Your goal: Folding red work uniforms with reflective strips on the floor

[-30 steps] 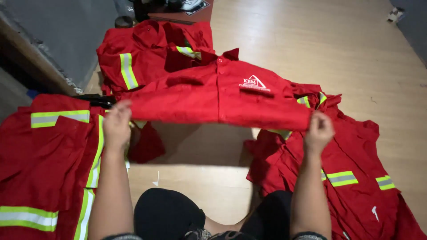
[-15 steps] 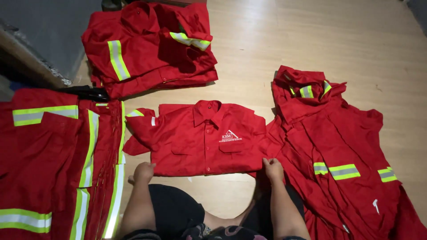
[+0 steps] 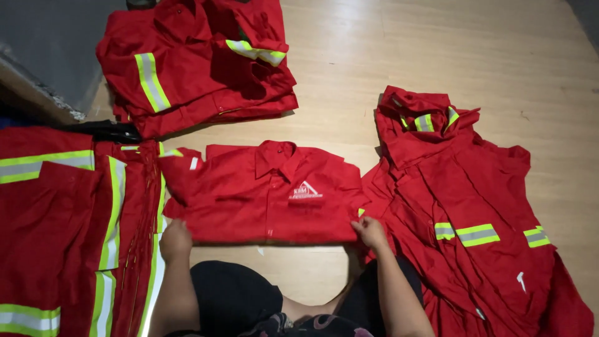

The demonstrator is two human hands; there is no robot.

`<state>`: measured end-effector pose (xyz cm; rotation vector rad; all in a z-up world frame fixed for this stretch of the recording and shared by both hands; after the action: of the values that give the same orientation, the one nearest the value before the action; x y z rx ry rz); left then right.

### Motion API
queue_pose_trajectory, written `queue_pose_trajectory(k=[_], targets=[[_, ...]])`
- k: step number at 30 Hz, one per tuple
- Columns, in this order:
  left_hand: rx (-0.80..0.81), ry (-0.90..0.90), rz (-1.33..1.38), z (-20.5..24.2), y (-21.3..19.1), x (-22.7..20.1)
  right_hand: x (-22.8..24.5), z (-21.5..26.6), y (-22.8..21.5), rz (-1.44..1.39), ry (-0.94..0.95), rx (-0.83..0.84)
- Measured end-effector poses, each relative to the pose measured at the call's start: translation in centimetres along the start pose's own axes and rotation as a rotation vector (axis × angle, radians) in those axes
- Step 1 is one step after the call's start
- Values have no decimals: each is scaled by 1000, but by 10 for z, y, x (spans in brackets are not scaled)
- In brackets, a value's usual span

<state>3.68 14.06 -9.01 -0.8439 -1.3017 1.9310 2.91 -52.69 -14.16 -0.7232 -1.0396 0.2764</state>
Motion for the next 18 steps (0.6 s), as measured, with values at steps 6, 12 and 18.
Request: queue_pose_trajectory(k=[6,12,18], targets=[[22,76,-39,38,-11,-41,-47,7,-5,135,207,122],[54,627,-123,114,60,-170,-65,-25,52,-108,247,-60],[358,1035,-288,218,74,-244,-78,-25,98,-218,98,-167]])
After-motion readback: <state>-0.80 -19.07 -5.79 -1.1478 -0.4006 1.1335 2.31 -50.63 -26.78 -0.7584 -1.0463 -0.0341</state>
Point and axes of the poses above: each hand's wrist, its own z-axis away from the middle knuckle, its own y-axis out of the palm, x = y × z, the point moved 6 cm from there along -z, towards the middle knuckle, and after that the axes turned 11 degrees about -z, right-handed, at the moved point
